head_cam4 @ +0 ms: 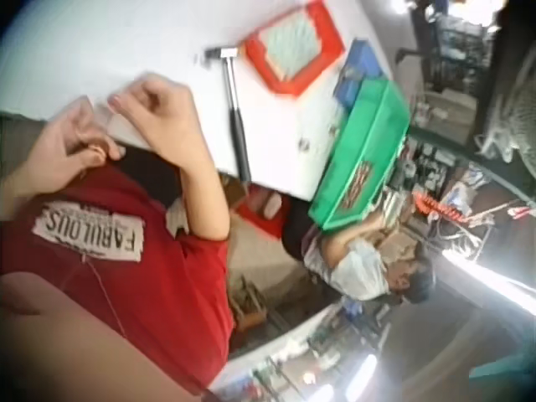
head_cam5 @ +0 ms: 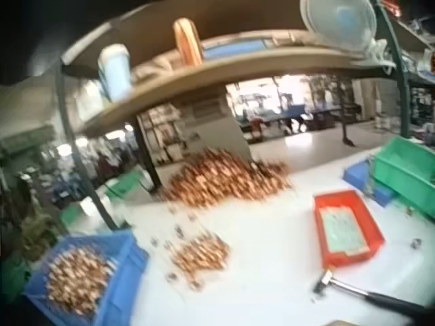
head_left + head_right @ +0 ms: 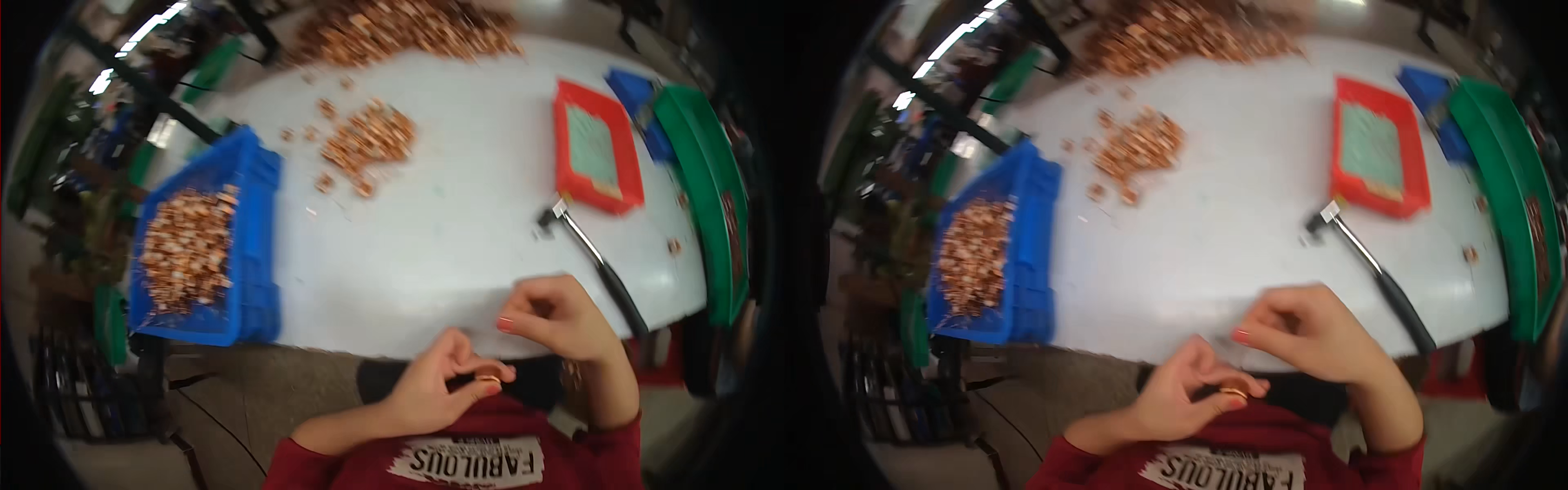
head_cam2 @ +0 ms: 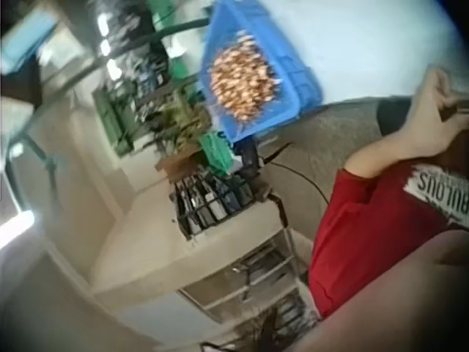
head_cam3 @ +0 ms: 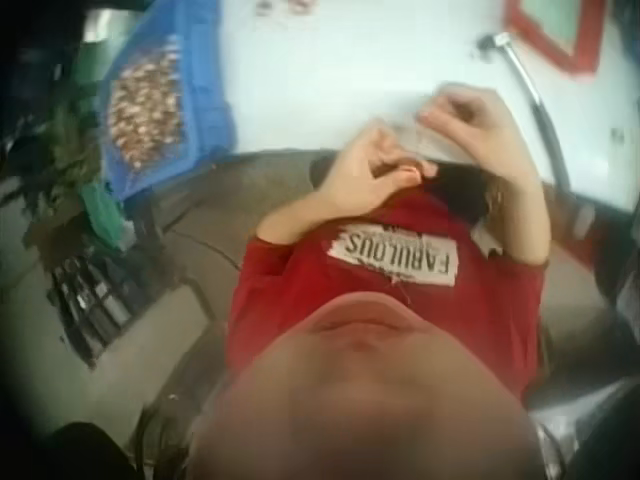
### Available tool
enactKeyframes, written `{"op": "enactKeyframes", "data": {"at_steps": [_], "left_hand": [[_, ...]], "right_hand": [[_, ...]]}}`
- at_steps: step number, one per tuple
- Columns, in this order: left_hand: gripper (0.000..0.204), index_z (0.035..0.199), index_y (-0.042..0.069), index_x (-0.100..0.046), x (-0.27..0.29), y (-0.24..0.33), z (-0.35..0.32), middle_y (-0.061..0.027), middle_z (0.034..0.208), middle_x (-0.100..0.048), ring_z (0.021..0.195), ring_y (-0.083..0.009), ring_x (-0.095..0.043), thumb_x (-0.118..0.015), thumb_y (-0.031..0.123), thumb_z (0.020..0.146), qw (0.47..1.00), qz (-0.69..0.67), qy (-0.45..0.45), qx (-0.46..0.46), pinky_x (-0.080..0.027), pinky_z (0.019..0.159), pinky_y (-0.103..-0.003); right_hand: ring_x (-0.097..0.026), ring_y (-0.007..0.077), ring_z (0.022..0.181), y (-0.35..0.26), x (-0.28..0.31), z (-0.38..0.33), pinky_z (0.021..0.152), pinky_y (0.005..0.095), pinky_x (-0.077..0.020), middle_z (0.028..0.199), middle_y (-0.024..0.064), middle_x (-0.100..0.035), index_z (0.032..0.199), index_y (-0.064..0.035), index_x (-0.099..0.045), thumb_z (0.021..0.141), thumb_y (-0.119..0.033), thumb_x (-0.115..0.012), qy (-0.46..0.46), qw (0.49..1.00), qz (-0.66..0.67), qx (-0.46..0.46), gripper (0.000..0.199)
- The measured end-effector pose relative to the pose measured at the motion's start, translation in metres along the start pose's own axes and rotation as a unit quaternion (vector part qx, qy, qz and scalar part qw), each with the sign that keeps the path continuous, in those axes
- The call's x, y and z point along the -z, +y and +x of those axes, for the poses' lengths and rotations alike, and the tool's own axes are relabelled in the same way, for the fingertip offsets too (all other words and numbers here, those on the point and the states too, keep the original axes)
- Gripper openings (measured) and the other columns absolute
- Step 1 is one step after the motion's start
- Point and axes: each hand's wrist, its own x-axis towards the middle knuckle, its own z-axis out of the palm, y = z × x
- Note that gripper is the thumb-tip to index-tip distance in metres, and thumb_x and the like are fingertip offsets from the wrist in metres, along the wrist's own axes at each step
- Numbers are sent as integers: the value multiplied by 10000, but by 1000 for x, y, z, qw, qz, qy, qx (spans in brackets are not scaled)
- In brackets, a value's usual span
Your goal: Assembling small components by inserting wire coils into housings and tapping them with a hammer.
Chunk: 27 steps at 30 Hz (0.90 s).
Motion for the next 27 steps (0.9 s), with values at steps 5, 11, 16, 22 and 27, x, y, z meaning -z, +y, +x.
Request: {"op": "enactKeyframes", "data": {"at_steps": [5,11,16,22,27], "left_hand": [[344,1014,91,-297,7,40,7,-194,1066,-629,1187,-350,-523,-616,55,891,994,-29,44,-92,-414,992,-398],[308,1135,64,-345,3,68,27,-191,1114,-614,1279,-332,-435,-567,127,931,976,-50,100,-186,-362,1015,-404],[291,1180,45,-403,9,64,32,-177,1153,-602,1308,-296,-404,-534,159,946,982,-93,98,-135,-339,1006,-371],[274,1161,34,-465,15,61,25,-150,1165,-603,1306,-258,-407,-541,175,939,979,-147,82,-113,-326,983,-323],[266,1155,37,-461,14,54,24,-158,1160,-604,1292,-260,-420,-546,157,934,974,-106,97,-178,-328,978,-326]], "right_hand": [[-509,125,779,20,-32,2,699,208,-417,912,60,-602,1003,-16,-615,844,-20,-600,240,962,112,71,160],[-559,156,798,14,-74,10,689,230,-452,893,72,-623,1014,-30,-632,841,1,-583,135,957,48,252,182],[-580,153,725,17,-69,5,625,240,-463,805,47,-639,1008,-51,-646,819,22,-584,75,967,127,210,211],[-565,137,596,27,-50,-1,554,240,-450,688,4,-636,985,-61,-653,790,48,-591,145,973,29,175,232],[-554,119,563,24,-51,-6,505,210,-416,630,25,-623,937,-54,-666,782,71,-583,188,927,-132,298,216]]}}
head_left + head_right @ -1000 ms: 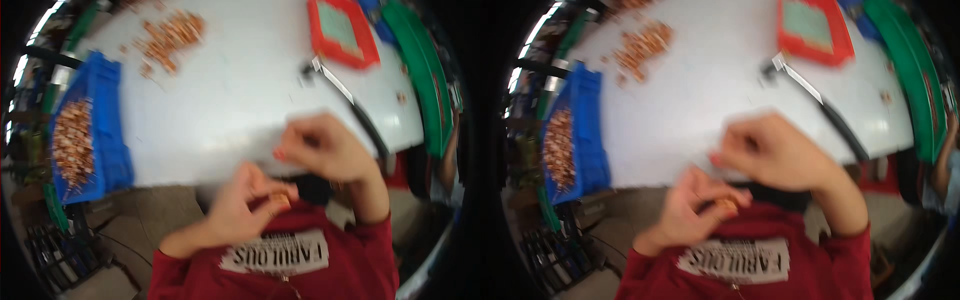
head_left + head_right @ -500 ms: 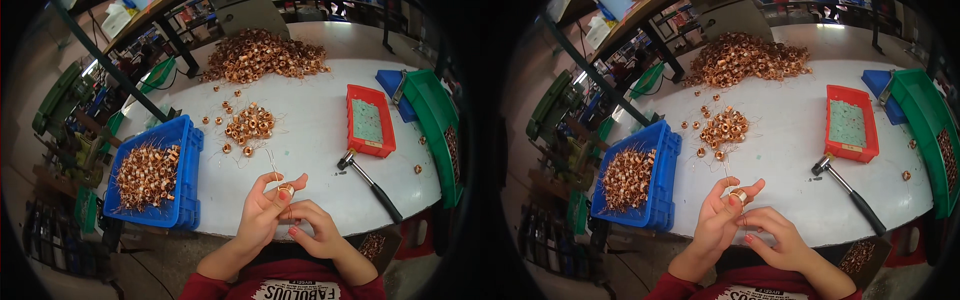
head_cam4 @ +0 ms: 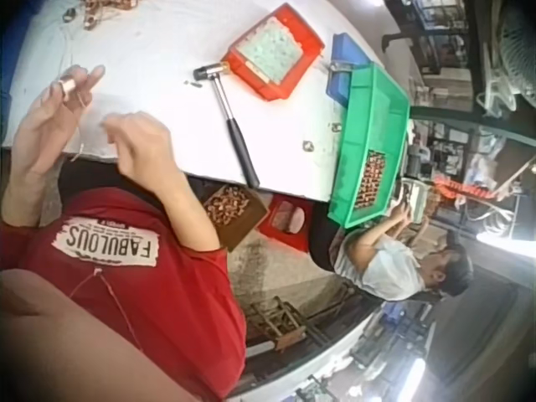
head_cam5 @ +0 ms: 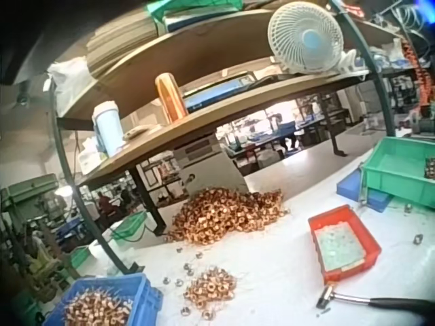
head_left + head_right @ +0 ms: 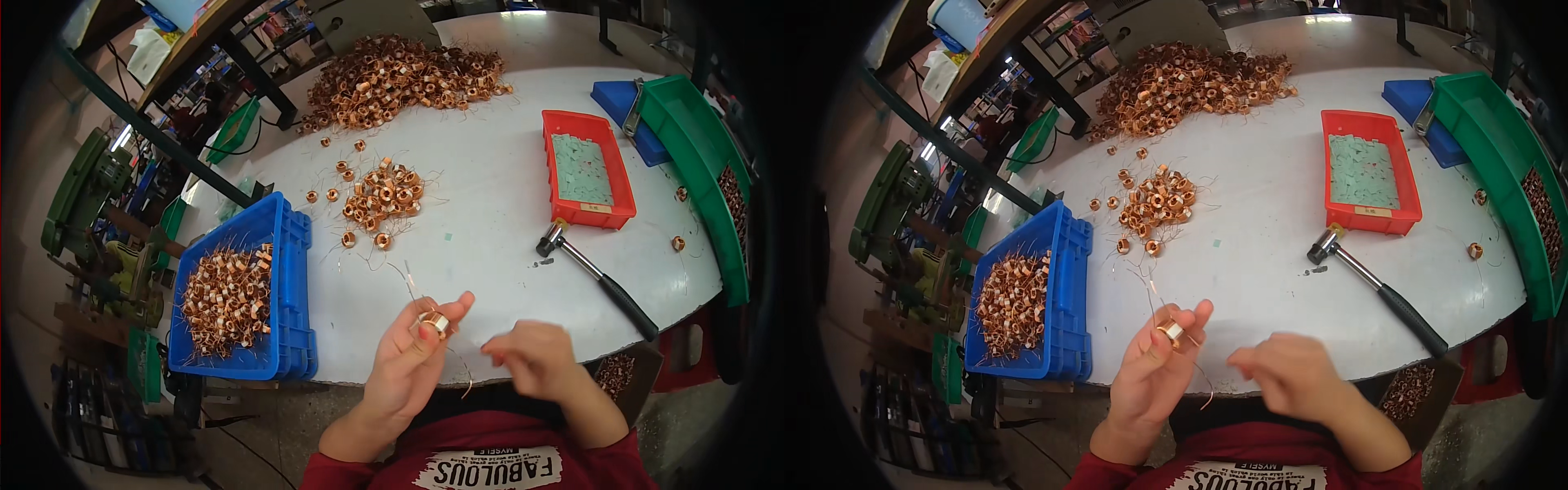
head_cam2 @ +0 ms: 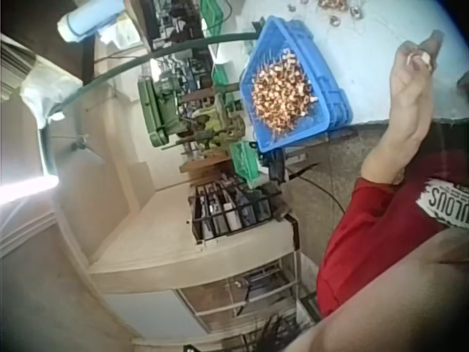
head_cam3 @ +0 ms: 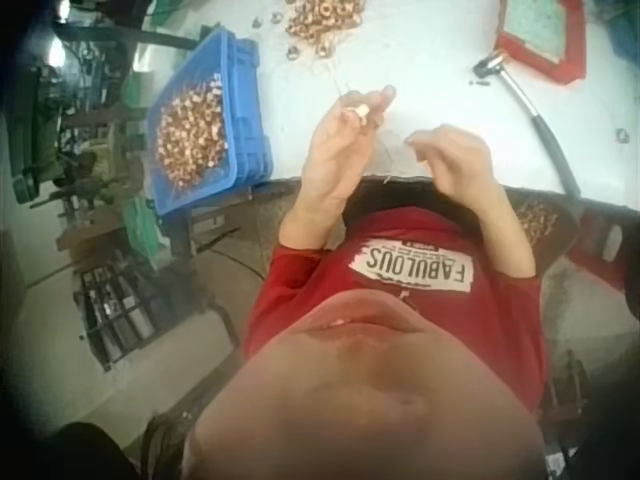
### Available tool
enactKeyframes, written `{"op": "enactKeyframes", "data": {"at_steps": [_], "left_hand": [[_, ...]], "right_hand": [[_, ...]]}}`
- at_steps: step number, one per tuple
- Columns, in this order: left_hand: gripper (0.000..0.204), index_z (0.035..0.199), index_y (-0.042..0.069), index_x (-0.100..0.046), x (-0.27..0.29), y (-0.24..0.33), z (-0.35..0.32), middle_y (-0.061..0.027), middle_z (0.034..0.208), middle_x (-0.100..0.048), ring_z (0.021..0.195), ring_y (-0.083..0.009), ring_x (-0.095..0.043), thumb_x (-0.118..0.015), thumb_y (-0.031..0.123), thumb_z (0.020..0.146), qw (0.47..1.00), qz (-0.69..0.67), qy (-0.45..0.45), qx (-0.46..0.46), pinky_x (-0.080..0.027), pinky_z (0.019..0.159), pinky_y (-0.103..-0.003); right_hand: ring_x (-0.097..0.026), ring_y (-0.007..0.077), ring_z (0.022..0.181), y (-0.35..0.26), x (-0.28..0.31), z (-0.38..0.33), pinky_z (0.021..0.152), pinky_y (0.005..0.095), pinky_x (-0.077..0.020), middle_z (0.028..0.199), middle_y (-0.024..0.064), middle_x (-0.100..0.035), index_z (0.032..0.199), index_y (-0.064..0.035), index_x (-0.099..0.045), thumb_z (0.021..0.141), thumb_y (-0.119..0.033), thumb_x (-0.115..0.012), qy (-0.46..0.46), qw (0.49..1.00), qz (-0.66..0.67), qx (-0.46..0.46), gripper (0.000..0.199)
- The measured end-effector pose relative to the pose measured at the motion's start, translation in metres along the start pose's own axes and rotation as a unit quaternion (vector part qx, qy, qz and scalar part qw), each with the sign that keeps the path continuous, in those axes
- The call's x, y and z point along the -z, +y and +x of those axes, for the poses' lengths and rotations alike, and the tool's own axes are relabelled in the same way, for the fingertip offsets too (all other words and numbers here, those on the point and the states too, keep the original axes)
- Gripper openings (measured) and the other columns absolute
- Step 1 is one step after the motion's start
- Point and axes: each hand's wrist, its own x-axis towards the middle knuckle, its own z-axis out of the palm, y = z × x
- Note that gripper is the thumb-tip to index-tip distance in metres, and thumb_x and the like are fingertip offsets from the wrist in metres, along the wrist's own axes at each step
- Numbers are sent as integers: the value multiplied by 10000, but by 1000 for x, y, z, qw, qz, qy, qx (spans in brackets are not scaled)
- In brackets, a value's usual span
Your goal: Assembling small components by inserting wire coils into housings and tapping them with a hammer.
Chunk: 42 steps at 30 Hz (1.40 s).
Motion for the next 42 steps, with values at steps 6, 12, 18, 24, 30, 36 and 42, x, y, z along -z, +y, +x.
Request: {"op": "enactKeyframes", "data": {"at_steps": [6,12,18,24,30,36,42], "left_hand": [[258,1153,43,-448,-1,-10,7,-179,1131,-610,1245,-290,-463,-546,133,931,994,64,50,-77,-319,1003,-365],[292,1178,40,-399,2,-6,11,-202,1102,-614,1139,-309,-547,-547,108,936,998,32,33,-52,-386,959,-358],[463,1296,4,-280,-18,0,-1,-210,1072,-620,954,-242,-617,-548,33,920,986,162,-2,-32,-473,799,-270],[600,1377,-15,-192,-32,-8,-11,-183,1007,-638,817,-166,-614,-537,-47,887,946,323,-40,8,-486,693,-221],[433,1302,-30,-344,-17,-14,-5,-127,876,-640,719,-137,-580,-508,-24,902,911,411,-39,7,-461,645,-209],[193,1114,-1,-509,-11,-21,-5,-55,722,-574,580,-114,-477,-487,76,938,884,464,-45,0,-382,532,-223],[207,997,-15,-550,1,-37,-10,13,646,-447,559,-58,-349,-429,153,986,936,348,-34,45,-276,504,-174]], "right_hand": [[-521,111,528,1,-20,-6,478,216,-396,659,31,-627,906,-55,-667,769,60,-600,8,1000,20,9,191],[-513,108,539,9,-22,-3,494,216,-395,712,40,-629,919,-43,-660,766,52,-608,6,994,50,-98,187],[-470,94,569,-5,7,23,549,192,-388,682,8,-575,1003,-36,-635,809,13,-605,114,989,39,-84,202],[-439,62,590,-3,17,26,556,172,-369,703,7,-565,984,-20,-618,869,-45,-587,-55,917,303,-255,121],[-463,64,603,2,14,38,555,164,-377,698,26,-583,870,-6,-599,912,-81,-544,-57,913,298,-273,102],[-467,71,605,1,5,44,558,182,-371,696,23,-585,815,-9,-595,935,-91,-509,-32,913,317,-254,169],[-392,62,547,27,7,46,515,180,-305,627,-1,-487,826,-19,-588,922,-127,-512,32,973,168,-153,163]]}}
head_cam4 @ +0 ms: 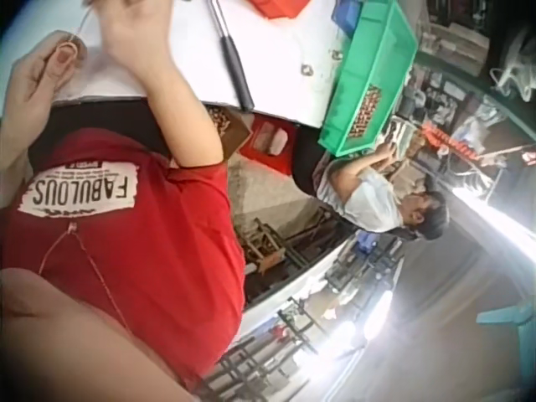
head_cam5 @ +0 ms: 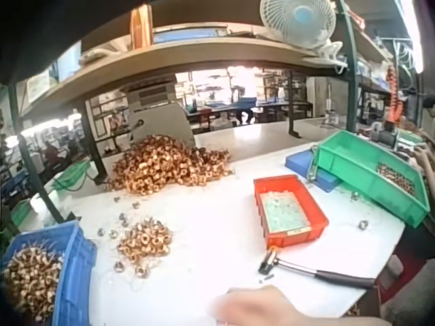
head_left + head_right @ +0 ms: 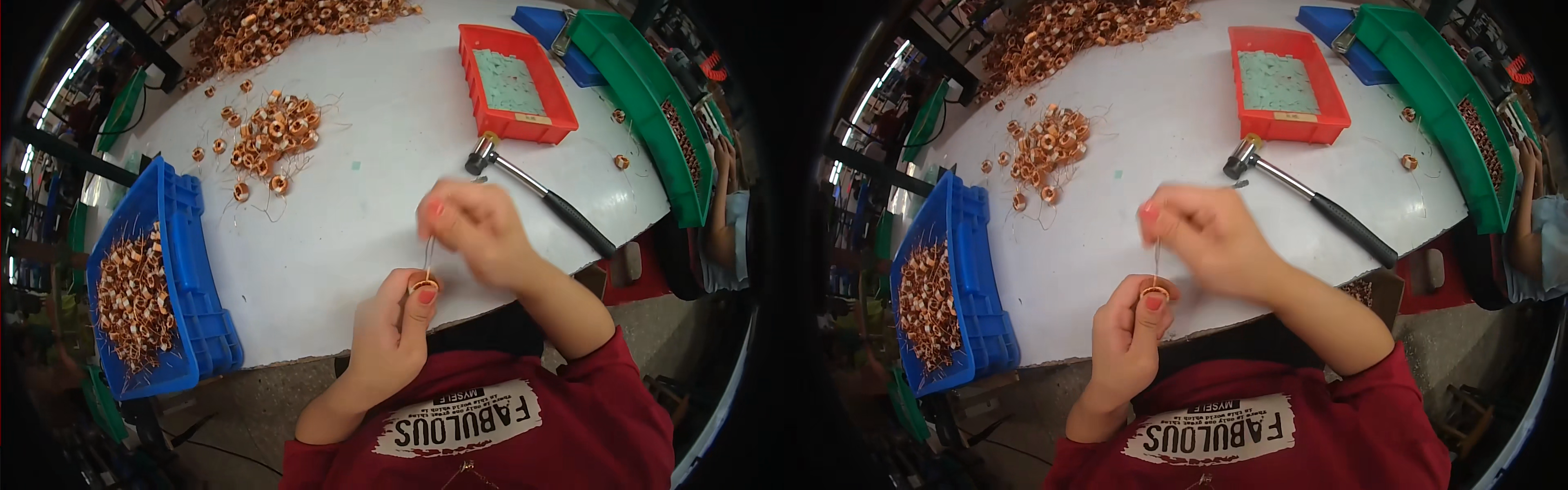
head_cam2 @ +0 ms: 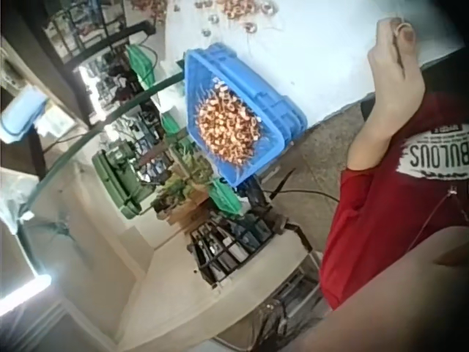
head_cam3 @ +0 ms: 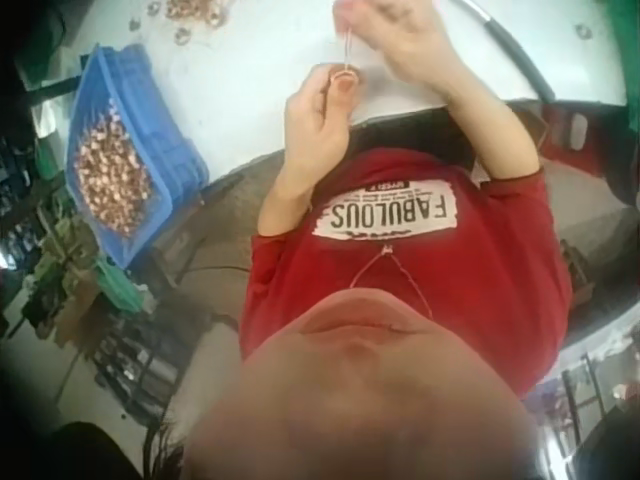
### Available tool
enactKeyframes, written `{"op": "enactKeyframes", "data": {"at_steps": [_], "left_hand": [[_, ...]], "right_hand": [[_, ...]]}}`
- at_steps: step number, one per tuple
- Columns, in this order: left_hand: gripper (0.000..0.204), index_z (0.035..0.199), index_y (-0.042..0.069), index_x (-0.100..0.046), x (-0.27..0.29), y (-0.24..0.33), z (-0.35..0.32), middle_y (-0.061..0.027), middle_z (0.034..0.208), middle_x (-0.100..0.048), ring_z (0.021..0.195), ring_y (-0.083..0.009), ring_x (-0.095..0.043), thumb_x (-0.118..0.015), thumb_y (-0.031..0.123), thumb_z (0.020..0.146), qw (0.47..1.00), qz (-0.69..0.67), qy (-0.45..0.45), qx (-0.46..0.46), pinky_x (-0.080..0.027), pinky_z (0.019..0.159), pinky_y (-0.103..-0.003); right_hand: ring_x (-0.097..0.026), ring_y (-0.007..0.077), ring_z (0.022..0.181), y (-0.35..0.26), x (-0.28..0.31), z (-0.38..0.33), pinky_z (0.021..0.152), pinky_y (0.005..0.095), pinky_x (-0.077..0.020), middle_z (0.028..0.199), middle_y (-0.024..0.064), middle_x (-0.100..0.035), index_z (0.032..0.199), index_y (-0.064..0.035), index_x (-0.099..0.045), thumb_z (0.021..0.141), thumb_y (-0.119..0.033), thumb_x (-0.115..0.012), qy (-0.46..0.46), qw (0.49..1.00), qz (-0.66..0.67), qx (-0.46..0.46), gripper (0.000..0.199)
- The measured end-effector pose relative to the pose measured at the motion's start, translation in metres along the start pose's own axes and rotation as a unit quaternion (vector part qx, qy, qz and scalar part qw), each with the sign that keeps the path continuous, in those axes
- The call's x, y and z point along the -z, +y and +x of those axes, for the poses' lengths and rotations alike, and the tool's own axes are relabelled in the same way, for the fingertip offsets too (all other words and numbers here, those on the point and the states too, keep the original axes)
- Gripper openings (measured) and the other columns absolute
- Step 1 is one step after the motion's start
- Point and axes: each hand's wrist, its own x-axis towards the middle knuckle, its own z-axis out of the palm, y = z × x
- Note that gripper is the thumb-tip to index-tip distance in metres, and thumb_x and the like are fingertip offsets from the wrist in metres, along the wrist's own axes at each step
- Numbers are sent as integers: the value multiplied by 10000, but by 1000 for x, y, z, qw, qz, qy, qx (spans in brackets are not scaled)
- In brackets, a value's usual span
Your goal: Assembling small components by inserting wire coils into housings and tapping them with a hammer.
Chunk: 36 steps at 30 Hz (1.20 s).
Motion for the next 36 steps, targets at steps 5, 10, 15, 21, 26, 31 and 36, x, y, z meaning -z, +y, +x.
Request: {"op": "enactKeyframes", "data": {"at_steps": [5,10,15,21,26,31,36], "left_hand": [[208,1003,-21,-550,8,-18,-26,31,639,-394,546,-44,-299,-449,160,986,986,-128,-52,95,-240,477,-172],[201,1032,-26,-536,33,-3,-25,18,643,-411,562,-68,-344,-458,153,985,976,-204,-10,70,-285,513,-187],[221,1071,-38,-531,32,-6,-23,17,638,-401,564,-66,-342,-457,151,986,969,-227,-45,86,-288,522,-180],[256,1109,-39,-533,38,-9,-22,21,633,-402,559,-64,-336,-451,174,993,963,-253,-44,86,-277,513,-182],[277,1130,-37,-534,44,-10,-19,23,630,-405,555,-62,-330,-445,190,999,942,-299,-63,141,-266,504,-183],[282,1151,-29,-529,49,-12,-18,21,635,-413,554,-58,-322,-439,193,1002,930,-323,-83,153,-257,499,-178],[281,1192,-24,-501,49,-14,-17,-1,694,-460,557,-57,-317,-424,170,1003,909,-367,-107,169,-256,497,-171]], "right_hand": [[-380,51,534,-14,72,37,475,177,-290,655,-1,-539,880,-23,-613,915,-134,-497,119,990,-4,78,164],[-465,124,562,-12,5,68,537,236,-403,701,36,-578,896,-11,-632,893,-136,-559,-88,931,-353,-21,145],[-539,201,624,49,-12,99,617,294,-464,810,82,-623,889,-23,-641,853,-106,-604,-49,883,-465,34,97],[-579,219,685,41,-30,112,650,313,-478,830,105,-625,908,-5,-614,844,-90,-613,-118,866,-473,-107,107],[-582,223,692,44,-33,105,649,320,-480,829,120,-625,923,16,-593,842,-81,-610,-110,837,-524,-114,128],[-576,219,680,44,-35,97,649,318,-479,832,121,-629,931,30,-583,846,-74,-595,-92,822,-555,-86,135],[-572,199,677,43,-34,91,644,309,-475,824,113,-639,939,23,-590,849,-62,-573,-62,842,-527,-100,125]]}}
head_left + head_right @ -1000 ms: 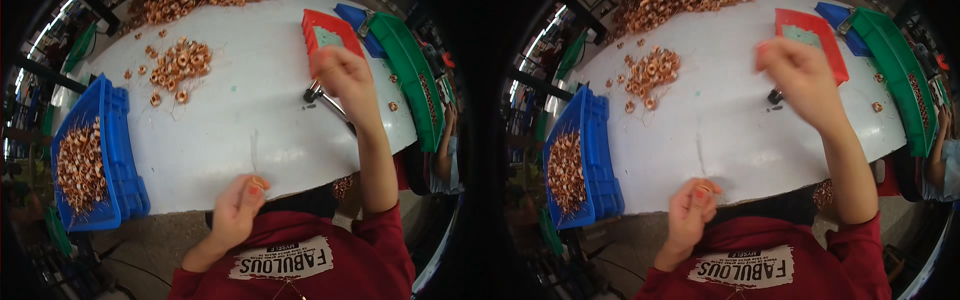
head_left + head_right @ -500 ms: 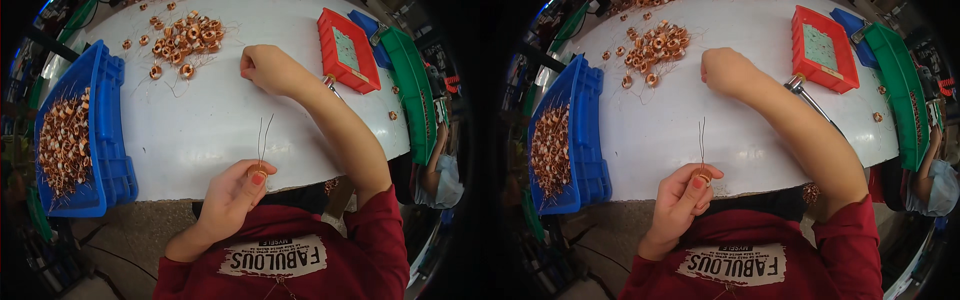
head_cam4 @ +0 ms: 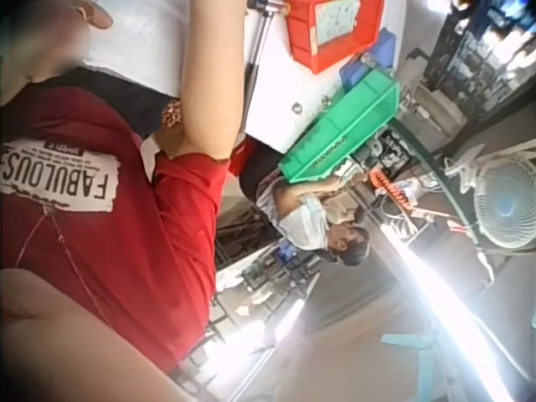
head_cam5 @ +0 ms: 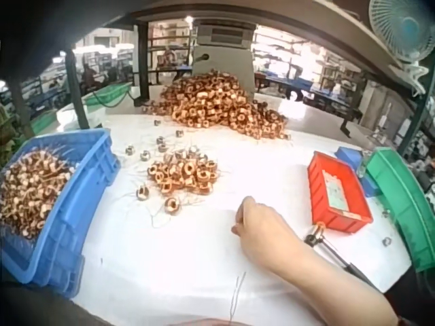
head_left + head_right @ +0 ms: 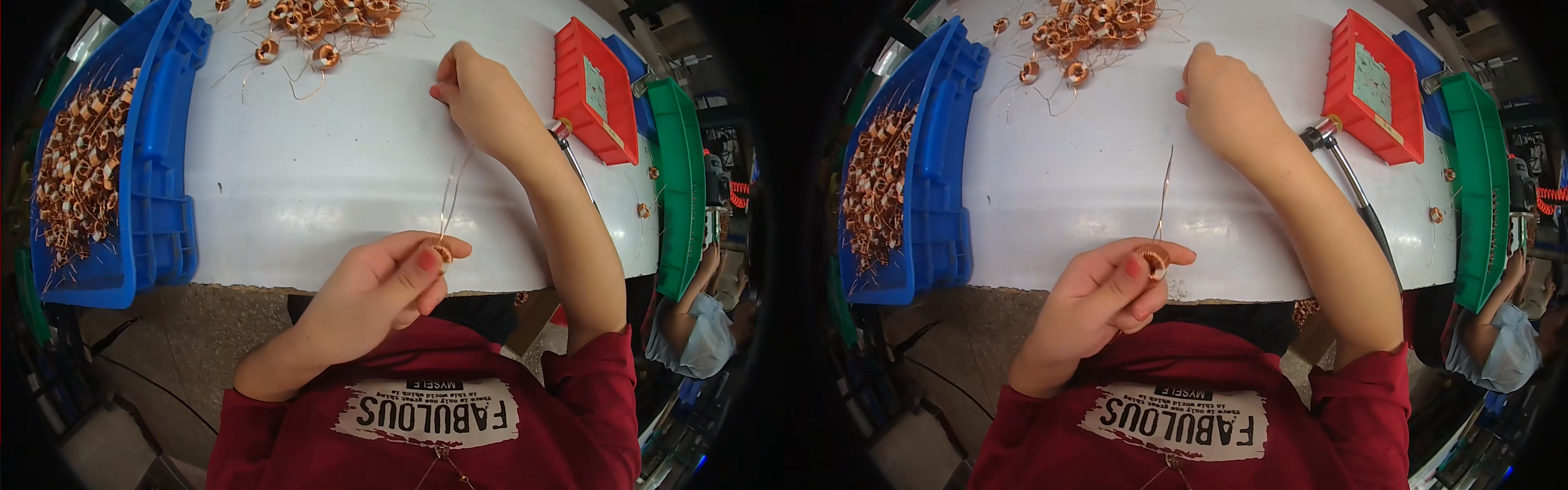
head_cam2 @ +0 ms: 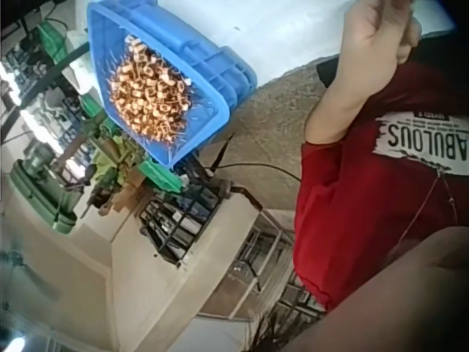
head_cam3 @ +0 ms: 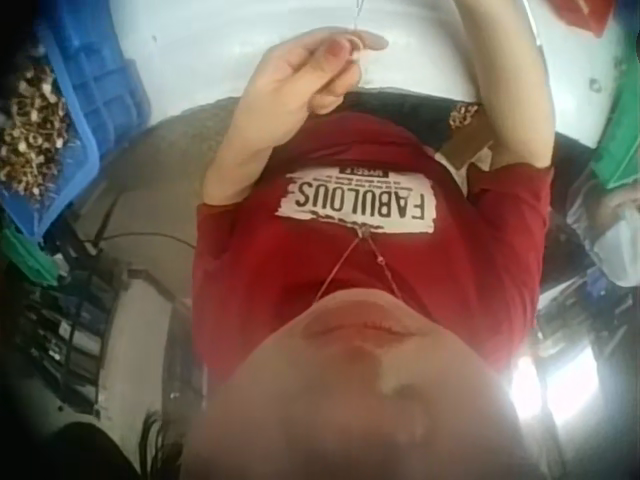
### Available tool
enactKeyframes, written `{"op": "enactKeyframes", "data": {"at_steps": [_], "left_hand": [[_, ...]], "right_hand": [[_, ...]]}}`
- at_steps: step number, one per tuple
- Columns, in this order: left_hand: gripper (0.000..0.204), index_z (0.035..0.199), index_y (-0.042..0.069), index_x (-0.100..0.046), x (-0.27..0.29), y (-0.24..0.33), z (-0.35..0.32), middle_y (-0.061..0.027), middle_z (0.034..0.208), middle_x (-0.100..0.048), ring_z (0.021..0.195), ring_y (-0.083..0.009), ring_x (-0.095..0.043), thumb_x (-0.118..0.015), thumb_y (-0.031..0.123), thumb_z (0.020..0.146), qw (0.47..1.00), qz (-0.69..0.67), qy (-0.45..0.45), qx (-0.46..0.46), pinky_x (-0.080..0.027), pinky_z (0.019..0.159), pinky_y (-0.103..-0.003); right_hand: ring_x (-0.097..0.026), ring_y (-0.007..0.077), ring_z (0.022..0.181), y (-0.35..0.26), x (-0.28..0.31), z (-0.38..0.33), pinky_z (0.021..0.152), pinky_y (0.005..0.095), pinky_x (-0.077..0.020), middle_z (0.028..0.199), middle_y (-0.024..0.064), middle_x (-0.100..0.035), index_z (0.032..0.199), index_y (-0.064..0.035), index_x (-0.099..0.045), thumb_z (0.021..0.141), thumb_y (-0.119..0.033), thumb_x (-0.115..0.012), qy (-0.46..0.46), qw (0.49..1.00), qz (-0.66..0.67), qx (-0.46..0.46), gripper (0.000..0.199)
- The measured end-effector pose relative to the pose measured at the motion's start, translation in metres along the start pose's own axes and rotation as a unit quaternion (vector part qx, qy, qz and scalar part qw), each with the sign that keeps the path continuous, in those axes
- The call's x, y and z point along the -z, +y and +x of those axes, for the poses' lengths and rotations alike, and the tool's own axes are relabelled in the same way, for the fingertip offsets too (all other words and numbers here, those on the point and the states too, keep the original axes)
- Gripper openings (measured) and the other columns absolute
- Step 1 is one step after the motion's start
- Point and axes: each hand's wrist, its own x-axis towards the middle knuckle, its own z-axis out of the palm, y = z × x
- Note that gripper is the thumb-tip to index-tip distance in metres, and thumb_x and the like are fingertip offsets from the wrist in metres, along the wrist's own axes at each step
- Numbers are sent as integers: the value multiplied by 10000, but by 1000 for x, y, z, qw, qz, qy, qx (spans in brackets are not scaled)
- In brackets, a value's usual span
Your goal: Assembling small components by inserting wire coils into housings and tapping them with a hammer.
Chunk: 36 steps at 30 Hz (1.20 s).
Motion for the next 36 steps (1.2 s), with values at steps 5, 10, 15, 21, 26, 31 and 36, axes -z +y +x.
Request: {"op": "enactKeyframes", "data": {"at_steps": [5,10,15,21,26,31,36], "left_hand": [[274,1215,-20,-473,-3,0,1,-26,775,-505,564,-58,-319,-403,138,1002,997,-82,-9,8,-263,495,-169],[260,1209,-21,-461,0,-3,-3,-38,825,-526,575,-58,-331,-383,111,1000,999,-30,-7,9,-274,504,-164],[241,1182,-22,-474,-3,1,-1,-33,809,-525,586,-54,-347,-377,103,999,999,-18,-5,35,-286,519,-156],[229,1158,-21,-488,-7,0,-1,-32,795,-528,594,-53,-366,-383,106,999,1000,9,1,29,-313,534,-157],[259,1200,-34,-479,-12,-4,-1,-21,752,-504,576,-54,-343,-390,96,995,999,28,17,4,-288,510,-154],[300,1251,-47,-465,-14,-7,0,-13,721,-484,564,-51,-320,-395,85,991,999,42,26,-12,-253,486,-146],[206,1132,-20,-500,-13,-4,0,-16,728,-517,585,-55,-371,-397,87,990,998,53,20,4,-305,514,-166]], "right_hand": [[-533,137,682,1,12,-11,630,256,-440,780,60,-635,911,4,-612,829,-49,-581,40,994,96,9,103],[-482,97,676,-4,40,-55,647,209,-395,779,15,-611,841,-6,-607,789,-33,-641,104,974,158,128,67],[-506,147,695,-20,47,-114,649,232,-413,795,77,-600,788,-8,-590,680,59,-693,58,970,232,53,163],[-539,190,701,-22,37,-138,634,254,-440,788,102,-601,809,-8,-585,653,113,-638,51,955,249,155,204],[-532,192,687,-23,31,-142,599,252,-434,800,105,-600,831,-14,-584,658,130,-611,77,958,198,195,226],[-500,174,656,-29,24,-146,546,242,-403,811,103,-597,846,-24,-585,664,132,-610,111,961,142,208,241],[-464,159,627,-31,19,-149,504,239,-369,810,98,-592,856,-26,-591,655,137,-622,138,964,98,206,260]]}}
